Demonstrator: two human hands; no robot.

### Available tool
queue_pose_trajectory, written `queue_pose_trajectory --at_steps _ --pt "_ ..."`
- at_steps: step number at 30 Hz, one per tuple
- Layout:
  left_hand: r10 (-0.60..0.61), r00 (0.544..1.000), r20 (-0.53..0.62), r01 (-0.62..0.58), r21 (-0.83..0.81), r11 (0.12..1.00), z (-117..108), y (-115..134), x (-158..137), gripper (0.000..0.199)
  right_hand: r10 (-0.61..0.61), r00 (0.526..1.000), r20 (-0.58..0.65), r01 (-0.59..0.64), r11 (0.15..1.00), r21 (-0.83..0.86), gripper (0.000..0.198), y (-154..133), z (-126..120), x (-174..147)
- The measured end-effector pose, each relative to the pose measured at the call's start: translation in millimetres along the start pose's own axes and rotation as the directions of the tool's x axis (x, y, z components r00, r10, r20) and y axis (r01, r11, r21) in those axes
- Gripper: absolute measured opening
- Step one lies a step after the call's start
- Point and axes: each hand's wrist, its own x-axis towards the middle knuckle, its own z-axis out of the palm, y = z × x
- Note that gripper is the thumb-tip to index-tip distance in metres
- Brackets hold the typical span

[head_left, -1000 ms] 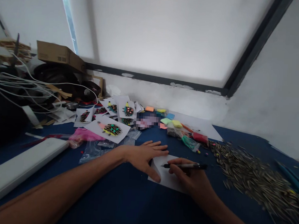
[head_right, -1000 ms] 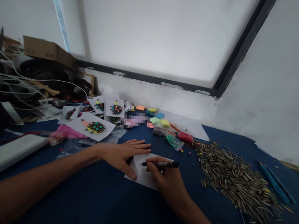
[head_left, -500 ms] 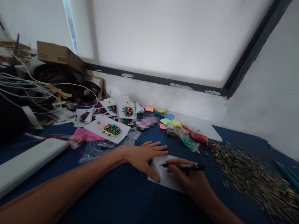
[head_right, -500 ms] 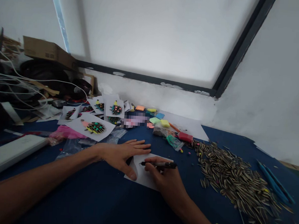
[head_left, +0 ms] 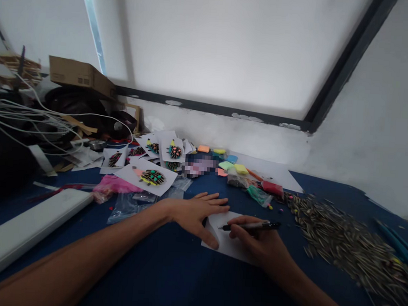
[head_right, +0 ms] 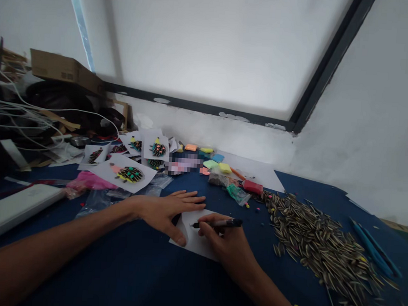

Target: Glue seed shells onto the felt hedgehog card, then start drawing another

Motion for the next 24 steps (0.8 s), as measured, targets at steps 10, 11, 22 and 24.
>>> queue_pose_trajectory --at_steps 10,11,22,24 --pt "0.013 1.000 0.001 -0.014 0.009 1.000 2.6 -4.5 1.6 0.101 0.038 0.998 0.043 -0.040 0.998 0.038 0.028 2.6 -3.8 2.8" --pt "0.010 1.000 0.000 -0.010 0.012 1.000 2.9 -4.9 1.7 0.101 0.044 0.998 0.053 -0.046 0.998 0.044 0.028 1.8 -4.6 3.0" --pt "0.011 1.000 0.020 -0.011 -0.007 1.000 0.0 -3.9 -0.1 0.097 0.066 0.993 0.093 -0.067 0.998 0.003 0.026 -4.3 -14.2 2.8" --pt "0.010 1.000 0.022 -0.010 -0.010 1.000 -0.4 -3.3 -0.7 0.096 0.067 0.994 0.092 -0.066 0.998 -0.012 0.025 -5.3 -15.1 3.1"
